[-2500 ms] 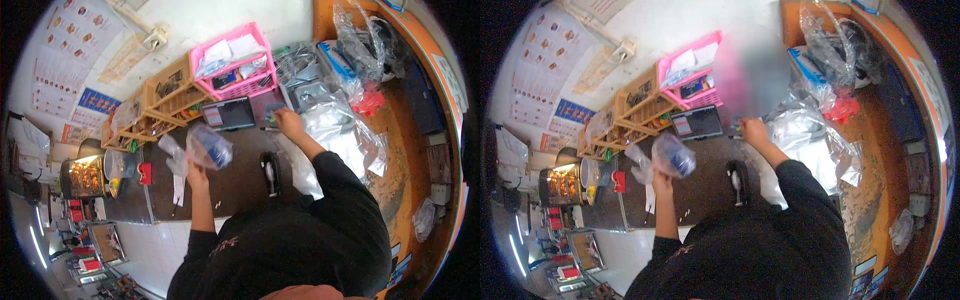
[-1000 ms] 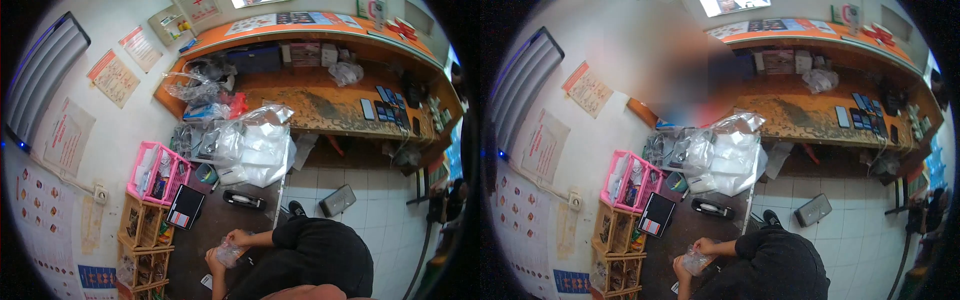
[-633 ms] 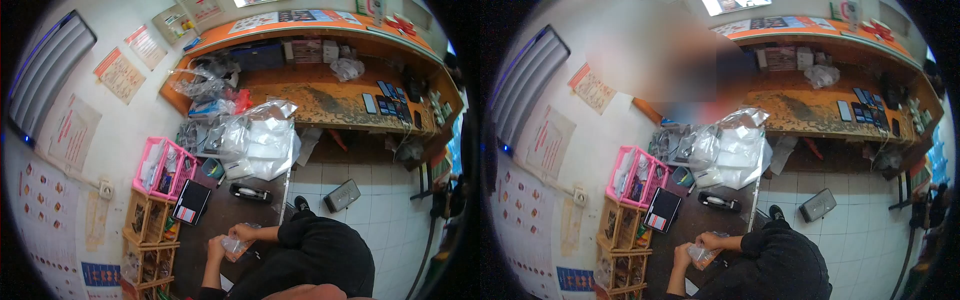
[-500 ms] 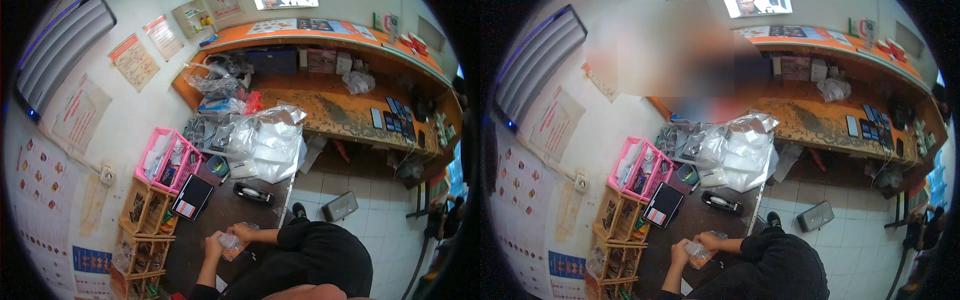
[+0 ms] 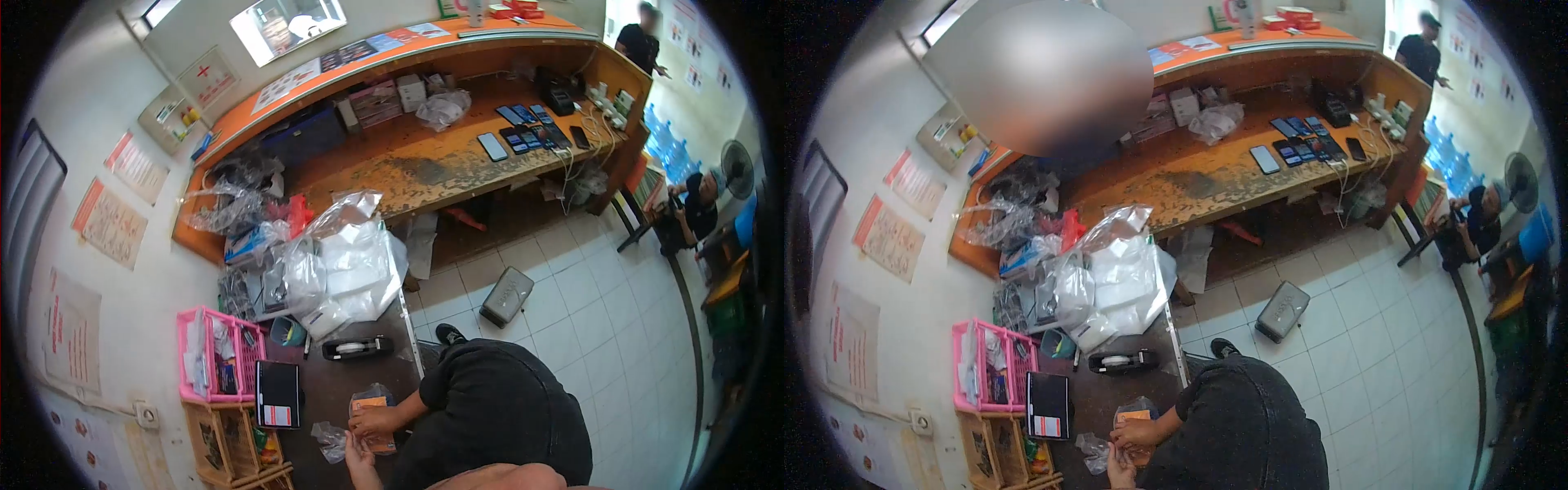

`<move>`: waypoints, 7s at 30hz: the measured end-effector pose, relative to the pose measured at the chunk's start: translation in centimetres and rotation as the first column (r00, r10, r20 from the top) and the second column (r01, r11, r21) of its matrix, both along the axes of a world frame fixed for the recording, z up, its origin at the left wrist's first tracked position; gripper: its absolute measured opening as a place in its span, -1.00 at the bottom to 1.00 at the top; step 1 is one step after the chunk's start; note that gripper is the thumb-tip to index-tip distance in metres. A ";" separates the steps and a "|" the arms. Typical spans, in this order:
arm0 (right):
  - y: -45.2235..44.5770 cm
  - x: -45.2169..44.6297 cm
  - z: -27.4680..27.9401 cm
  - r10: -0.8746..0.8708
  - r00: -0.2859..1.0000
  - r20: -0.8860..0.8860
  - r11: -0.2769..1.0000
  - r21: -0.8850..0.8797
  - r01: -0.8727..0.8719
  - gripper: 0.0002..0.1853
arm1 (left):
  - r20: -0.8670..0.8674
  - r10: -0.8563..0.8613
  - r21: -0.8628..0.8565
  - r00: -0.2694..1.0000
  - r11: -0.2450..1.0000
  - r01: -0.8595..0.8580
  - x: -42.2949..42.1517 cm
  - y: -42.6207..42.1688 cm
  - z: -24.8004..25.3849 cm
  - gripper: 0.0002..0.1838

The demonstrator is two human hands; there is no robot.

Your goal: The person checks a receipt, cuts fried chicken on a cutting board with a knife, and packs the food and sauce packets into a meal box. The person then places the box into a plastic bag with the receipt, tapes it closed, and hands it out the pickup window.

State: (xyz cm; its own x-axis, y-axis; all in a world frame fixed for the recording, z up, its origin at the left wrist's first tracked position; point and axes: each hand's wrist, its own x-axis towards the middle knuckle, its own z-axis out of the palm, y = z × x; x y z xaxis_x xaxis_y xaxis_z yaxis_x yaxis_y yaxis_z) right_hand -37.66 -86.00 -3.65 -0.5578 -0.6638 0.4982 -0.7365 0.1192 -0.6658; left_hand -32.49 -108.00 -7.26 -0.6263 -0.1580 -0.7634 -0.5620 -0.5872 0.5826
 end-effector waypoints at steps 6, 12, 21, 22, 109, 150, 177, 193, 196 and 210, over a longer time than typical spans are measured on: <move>-1.6 0.0 -2.7 -0.131 0.857 0.498 0.978 -0.075 0.193 -0.79 | -0.120 0.012 0.019 0.993 1.000 -0.009 1.0 2.3 0.8 -0.59; -3.1 0.1 -2.3 -0.285 0.489 0.824 0.864 0.000 0.504 -0.71 | -0.236 0.047 -0.041 0.971 0.998 -0.058 2.0 6.5 2.9 -0.53; -1.5 1.1 -0.7 -0.251 0.802 0.543 0.960 0.034 0.277 -0.76 | -0.300 0.088 -0.014 0.950 0.995 -0.096 3.6 8.6 4.3 -0.43; -1.6 1.0 -1.2 -0.249 0.803 0.542 0.960 0.033 0.276 -0.76 | -0.286 0.099 -0.031 0.953 0.993 -0.112 3.7 8.6 4.3 -0.42; -0.7 1.4 0.1 -0.245 0.867 0.433 0.968 0.060 0.243 -0.79 | -0.150 0.148 0.153 0.978 0.980 -0.125 3.5 5.7 1.2 -0.53; -1.8 0.0 0.2 -0.296 0.719 0.629 0.941 0.063 0.333 -0.87 | -0.247 0.395 0.288 0.885 0.902 -0.322 3.7 8.3 0.7 -0.70; 0.0 -5.6 -0.1 0.115 0.651 0.750 0.905 0.191 -0.380 -0.86 | -0.311 -0.264 -0.713 0.913 0.700 -0.041 2.4 4.9 4.1 -0.84; 6.5 -5.8 5.0 -0.157 0.971 0.182 0.975 0.184 0.123 -0.84 | -0.103 -0.546 -0.813 0.832 0.528 0.246 2.3 -0.6 4.0 -0.60; 11.0 -10.3 5.6 -0.762 0.648 -0.011 0.628 0.234 0.742 -0.70 | -0.200 -0.389 -0.886 0.899 0.463 0.003 7.0 -8.8 -3.3 -0.32; 13.3 -17.5 -1.7 -0.387 0.070 0.920 0.903 0.362 0.233 -0.42 | 0.160 -0.076 -0.976 0.984 -0.162 0.146 19.8 -14.5 -7.3 -0.60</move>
State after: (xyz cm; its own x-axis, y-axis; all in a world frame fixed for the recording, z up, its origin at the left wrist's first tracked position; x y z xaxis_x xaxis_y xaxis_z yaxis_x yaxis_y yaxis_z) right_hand -55.11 -72.73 -5.38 -0.6772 -0.2894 -0.6765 0.6217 0.2667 -0.7364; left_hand -12.68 -122.55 -14.54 -0.7163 -0.6775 0.1672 -0.5803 0.7114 0.3965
